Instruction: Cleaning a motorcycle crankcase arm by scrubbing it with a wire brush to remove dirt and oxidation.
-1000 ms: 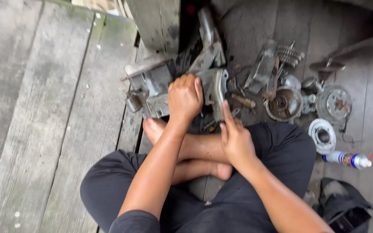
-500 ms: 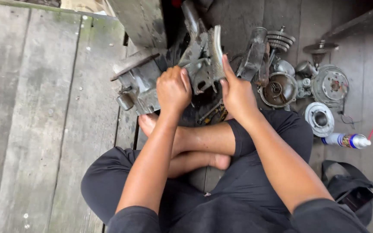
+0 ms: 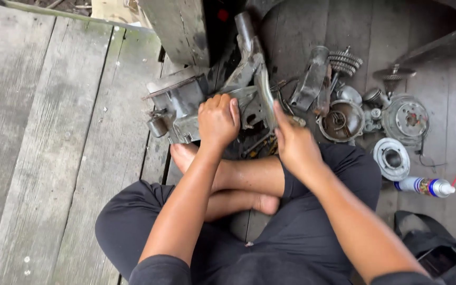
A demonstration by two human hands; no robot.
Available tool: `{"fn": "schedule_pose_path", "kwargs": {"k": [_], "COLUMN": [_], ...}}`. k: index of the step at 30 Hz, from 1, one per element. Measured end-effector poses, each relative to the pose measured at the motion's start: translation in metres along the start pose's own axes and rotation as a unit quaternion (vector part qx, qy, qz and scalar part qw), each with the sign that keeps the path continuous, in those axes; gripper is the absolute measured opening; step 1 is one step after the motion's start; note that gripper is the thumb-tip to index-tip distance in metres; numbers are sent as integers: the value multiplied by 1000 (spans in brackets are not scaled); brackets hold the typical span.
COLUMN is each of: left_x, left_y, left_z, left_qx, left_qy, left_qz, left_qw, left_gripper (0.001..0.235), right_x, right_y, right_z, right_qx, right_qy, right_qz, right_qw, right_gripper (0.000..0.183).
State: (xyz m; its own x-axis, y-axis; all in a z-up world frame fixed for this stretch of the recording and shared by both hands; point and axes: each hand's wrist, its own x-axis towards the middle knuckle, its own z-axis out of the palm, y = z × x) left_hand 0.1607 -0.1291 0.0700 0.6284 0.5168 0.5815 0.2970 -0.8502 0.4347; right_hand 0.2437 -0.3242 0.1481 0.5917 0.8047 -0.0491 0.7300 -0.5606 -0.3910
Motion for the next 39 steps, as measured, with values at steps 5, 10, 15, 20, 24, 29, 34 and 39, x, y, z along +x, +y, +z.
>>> {"fn": "schedule_pose_path", "kwargs": {"k": [5,10,15,20,24,29,34,39], "left_x": [-10,-6,-13,4,-20,1,-16,-2], "left_y": [-4,-1,-1,-10,2,-9,-12,-17], "left_z": [7,0,4,5,6,1,4,6], "left_qx": [-6,-7,19,3,-14,-1,11,5], "left_qy": [-16,-12,-38,-20,-63,-43,-61,-18], "left_qz": [27,10,32,-23,9,-9,4,-6], "left_qw": [999,1000,999,1000,998,999,998,1000], "left_gripper": [35,35,38,36,37,35,35,32], "right_x": [33,-3,26,-44,9,-16,13,-31], "right_y": [2,-6,-3,-20,-6,-10,-1,-29], "right_z": [-5,-6,-14,12,0,11,4,8], "right_qx": [-10,28,59,39,44,60,53,68], "right_qy": [51,-5,49,-32,25,11,39,20], "right_qz": [-31,-26,-44,54,58,24,34,60], "right_qw": [998,999,996,997,997,998,997,996], "right_gripper": [65,67,65,70,63,67,61,67]}}
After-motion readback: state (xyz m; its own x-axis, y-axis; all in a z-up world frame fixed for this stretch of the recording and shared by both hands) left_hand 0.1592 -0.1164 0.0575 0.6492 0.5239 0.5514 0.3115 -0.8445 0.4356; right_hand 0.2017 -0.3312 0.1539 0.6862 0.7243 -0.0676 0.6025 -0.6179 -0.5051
